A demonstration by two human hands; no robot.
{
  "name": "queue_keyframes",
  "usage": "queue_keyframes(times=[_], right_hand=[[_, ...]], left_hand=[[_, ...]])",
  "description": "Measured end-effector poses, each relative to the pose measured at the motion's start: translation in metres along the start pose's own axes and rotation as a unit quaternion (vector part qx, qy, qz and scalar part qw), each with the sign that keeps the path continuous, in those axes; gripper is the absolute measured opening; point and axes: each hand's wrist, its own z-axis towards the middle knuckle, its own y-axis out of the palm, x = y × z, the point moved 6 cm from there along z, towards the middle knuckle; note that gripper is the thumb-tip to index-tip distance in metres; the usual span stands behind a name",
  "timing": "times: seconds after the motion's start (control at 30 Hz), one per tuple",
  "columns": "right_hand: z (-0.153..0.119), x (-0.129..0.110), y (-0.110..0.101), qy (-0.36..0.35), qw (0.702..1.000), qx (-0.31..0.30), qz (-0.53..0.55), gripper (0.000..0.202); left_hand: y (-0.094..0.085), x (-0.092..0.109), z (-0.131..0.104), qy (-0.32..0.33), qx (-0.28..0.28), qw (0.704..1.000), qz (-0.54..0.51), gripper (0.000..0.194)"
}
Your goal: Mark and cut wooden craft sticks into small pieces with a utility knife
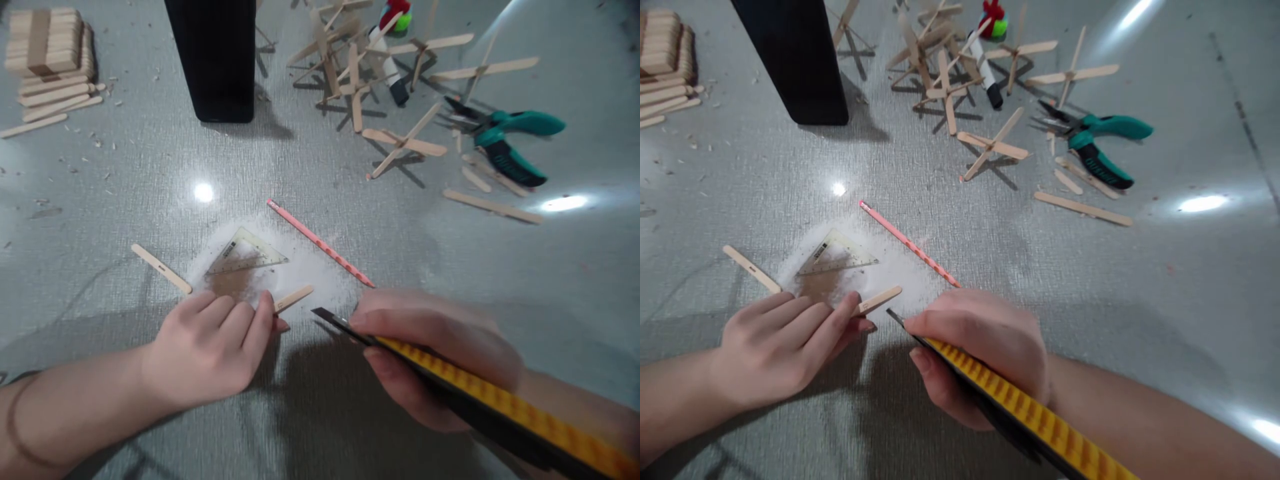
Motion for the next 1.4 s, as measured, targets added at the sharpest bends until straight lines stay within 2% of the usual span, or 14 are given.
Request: queue_keyframes(times=[0.07,0.2,0.33,0.47,0.57,0.67,0.8,0.97,1.17,1.3,1.4], right_hand=[[0.000,0.000,0.002,-0.002,1.000,-0.012,-0.004,0.028],[-0.001,0.003,0.004,-0.022,1.000,0.002,0.004,0.032],[-0.001,0.005,0.005,-0.025,1.000,0.006,0.010,0.029],[-0.001,0.004,0.003,-0.022,1.000,0.020,0.007,0.028],[-0.002,0.006,0.002,-0.015,0.999,0.027,0.012,0.028],[-0.005,0.008,-0.002,-0.008,0.999,0.050,0.016,0.028],[-0.010,0.010,-0.004,0.004,0.997,0.073,0.024,0.029],[-0.010,0.011,-0.002,0.017,0.998,0.063,0.009,0.024],[-0.005,0.011,0.002,0.011,0.999,0.045,0.007,0.018],[-0.002,0.012,0.012,-0.003,1.000,0.006,0.002,0.017],[-0.001,0.010,0.017,-0.032,0.999,-0.017,0.005,0.022]], left_hand=[[0.000,0.003,0.001,0.009,-0.003,1.000,0.006,0.033],[0.000,0.004,0.001,-0.002,-0.017,1.000,0.006,0.027],[0.002,0.006,-0.004,-0.015,-0.034,0.999,0.004,0.035],[0.007,-0.011,-0.004,-0.078,-0.070,0.989,-0.102,0.035],[0.011,-0.026,0.003,-0.047,-0.082,0.993,-0.065,0.030],[0.017,-0.033,0.009,0.003,-0.079,0.994,-0.077,0.033],[0.022,-0.033,0.008,-0.005,-0.076,0.987,-0.141,0.026],[0.020,-0.030,0.007,-0.023,-0.049,0.979,-0.197,0.015],[0.018,-0.036,0.008,-0.081,-0.033,0.968,-0.236,0.010],[0.021,-0.038,0.007,-0.134,-0.046,0.949,-0.282,0.014],[0.023,-0.037,0.007,-0.133,-0.050,0.948,-0.283,0.018]])
